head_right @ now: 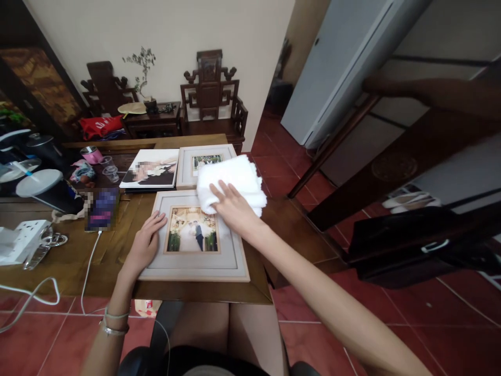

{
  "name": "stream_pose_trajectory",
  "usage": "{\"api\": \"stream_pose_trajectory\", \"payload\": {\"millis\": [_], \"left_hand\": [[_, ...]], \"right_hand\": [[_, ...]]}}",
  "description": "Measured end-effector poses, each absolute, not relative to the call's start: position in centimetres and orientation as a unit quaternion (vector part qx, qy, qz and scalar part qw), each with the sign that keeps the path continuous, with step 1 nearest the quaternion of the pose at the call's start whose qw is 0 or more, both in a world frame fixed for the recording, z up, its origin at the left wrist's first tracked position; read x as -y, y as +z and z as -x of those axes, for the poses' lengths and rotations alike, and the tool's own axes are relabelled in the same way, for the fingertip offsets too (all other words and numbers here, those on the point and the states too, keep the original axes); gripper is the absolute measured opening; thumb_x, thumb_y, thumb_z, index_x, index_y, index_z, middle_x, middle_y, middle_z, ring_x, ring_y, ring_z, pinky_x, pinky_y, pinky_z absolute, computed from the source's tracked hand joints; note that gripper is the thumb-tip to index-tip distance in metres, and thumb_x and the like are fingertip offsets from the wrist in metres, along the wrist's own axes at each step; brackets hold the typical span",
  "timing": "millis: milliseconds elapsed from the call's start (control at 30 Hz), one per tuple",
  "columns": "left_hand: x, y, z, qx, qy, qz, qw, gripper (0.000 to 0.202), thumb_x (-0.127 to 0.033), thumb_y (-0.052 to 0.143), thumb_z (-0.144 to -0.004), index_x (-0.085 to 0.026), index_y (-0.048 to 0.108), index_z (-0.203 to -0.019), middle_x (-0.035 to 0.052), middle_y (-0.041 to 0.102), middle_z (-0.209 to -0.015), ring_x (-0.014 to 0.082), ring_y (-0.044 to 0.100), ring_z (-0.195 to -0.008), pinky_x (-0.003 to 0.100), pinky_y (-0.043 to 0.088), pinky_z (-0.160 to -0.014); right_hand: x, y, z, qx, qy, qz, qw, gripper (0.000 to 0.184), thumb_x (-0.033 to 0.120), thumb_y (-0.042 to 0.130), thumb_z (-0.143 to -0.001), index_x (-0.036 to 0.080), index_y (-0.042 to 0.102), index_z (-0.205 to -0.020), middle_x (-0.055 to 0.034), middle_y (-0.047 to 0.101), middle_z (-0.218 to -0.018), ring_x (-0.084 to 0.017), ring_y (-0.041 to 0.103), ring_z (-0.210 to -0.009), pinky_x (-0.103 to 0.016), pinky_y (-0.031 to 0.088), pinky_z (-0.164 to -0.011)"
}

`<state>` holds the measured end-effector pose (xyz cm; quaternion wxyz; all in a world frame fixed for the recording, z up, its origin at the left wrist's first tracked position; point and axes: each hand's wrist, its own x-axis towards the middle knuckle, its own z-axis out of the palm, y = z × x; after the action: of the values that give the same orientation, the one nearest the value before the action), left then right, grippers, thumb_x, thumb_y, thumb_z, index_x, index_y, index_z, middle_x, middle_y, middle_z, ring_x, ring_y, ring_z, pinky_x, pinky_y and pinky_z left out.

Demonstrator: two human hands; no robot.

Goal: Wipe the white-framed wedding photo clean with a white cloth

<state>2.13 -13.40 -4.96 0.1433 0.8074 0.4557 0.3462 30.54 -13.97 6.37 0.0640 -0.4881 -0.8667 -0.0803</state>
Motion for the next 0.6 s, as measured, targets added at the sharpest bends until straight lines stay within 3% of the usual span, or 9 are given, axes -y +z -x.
{"api": "stream_pose_trajectory", "payload": {"millis": [233, 500, 600], "left_hand": [[13.6, -4.5, -2.2, -0.457, 0.349, -0.807, 0.134, 0.046, -0.005, 0.037, -0.085, -0.016, 0.062, -0.122, 0.0115, 0.059, -0.133, 0.0242, 0.043, -0.135, 0.052, 0.036, -0.112], [13.7, -4.8, -2.3, -0.451, 0.365, -0.802, 0.14, 0.043, -0.007, 0.036, -0.088, -0.015, 0.061, -0.123, 0.0133, 0.058, -0.133, 0.0239, 0.041, -0.136, 0.052, 0.036, -0.112], [13.7, -4.9, -2.3, -0.443, 0.368, -0.805, 0.145, 0.043, -0.008, 0.037, -0.089, -0.016, 0.06, -0.125, 0.0122, 0.057, -0.135, 0.0232, 0.04, -0.137, 0.052, 0.035, -0.113]], "right_hand": [[14.9, 0.1, -28.4, 0.89, -0.073, 0.449, 0.026, 0.025, 0.005, 0.057, -0.075, 0.012, 0.075, -0.091, -0.0192, 0.051, -0.139, -0.034, 0.044, -0.131, -0.051, 0.029, -0.113], [24.6, 3.8, -28.3, 0.924, 0.1, 0.367, 0.035, 0.031, 0.004, 0.056, -0.071, 0.01, 0.072, -0.096, -0.0205, 0.051, -0.139, -0.029, 0.043, -0.132, -0.042, 0.034, -0.112], [24.7, 4.2, -27.5, 0.911, 0.147, 0.381, 0.054, 0.037, 0.0, 0.051, -0.07, 0.012, 0.072, -0.098, -0.0165, 0.047, -0.144, -0.028, 0.038, -0.136, -0.042, 0.035, -0.112]]}}
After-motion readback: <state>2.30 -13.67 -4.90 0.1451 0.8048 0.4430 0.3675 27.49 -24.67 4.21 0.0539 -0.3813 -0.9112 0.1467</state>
